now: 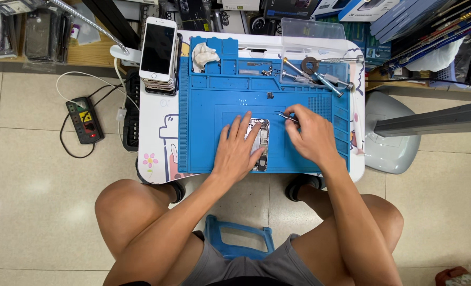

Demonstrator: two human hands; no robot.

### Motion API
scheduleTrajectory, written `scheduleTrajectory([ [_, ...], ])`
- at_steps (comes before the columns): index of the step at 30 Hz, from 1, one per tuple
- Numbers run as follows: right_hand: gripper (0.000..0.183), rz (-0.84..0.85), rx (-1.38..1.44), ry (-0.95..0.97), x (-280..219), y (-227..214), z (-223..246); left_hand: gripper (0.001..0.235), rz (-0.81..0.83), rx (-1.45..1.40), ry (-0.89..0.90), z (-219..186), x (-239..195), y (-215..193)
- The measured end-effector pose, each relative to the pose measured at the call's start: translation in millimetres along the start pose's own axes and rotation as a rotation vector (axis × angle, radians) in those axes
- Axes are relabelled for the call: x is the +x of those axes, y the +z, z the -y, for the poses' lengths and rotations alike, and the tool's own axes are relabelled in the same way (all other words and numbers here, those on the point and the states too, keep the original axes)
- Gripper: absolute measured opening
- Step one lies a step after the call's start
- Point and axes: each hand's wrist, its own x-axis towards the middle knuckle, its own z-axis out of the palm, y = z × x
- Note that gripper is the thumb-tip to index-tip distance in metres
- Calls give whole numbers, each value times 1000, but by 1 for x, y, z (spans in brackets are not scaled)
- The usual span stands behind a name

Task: The person works on a disassembled smartphone placed on a blue anti-static mat. They use tweezers and a screwdriver to remove and reposition small components, wipe the device with a cloth, and handle screws and connectors. The person repeatedly cleans and adjusts parts of the phone's internal assembly.

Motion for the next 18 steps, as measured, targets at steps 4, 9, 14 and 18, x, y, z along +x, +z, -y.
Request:
scheduleTrajectory([
  [4, 24, -31, -55, -98, -5, 2, 18, 56, 22, -2, -13, -2, 3, 6],
  [9, 23, -35, -126, -149, -7, 12, 14, 58, 52, -11, -37, -4, 2, 10],
  [14, 22, -31, -150, -165, -4, 18, 17, 59, 84, -27, -44, -3, 4, 6],
  [18, 20, -63, -197, -176, -4, 28, 14, 59, 85, -13, -47, -3, 3, 9],
])
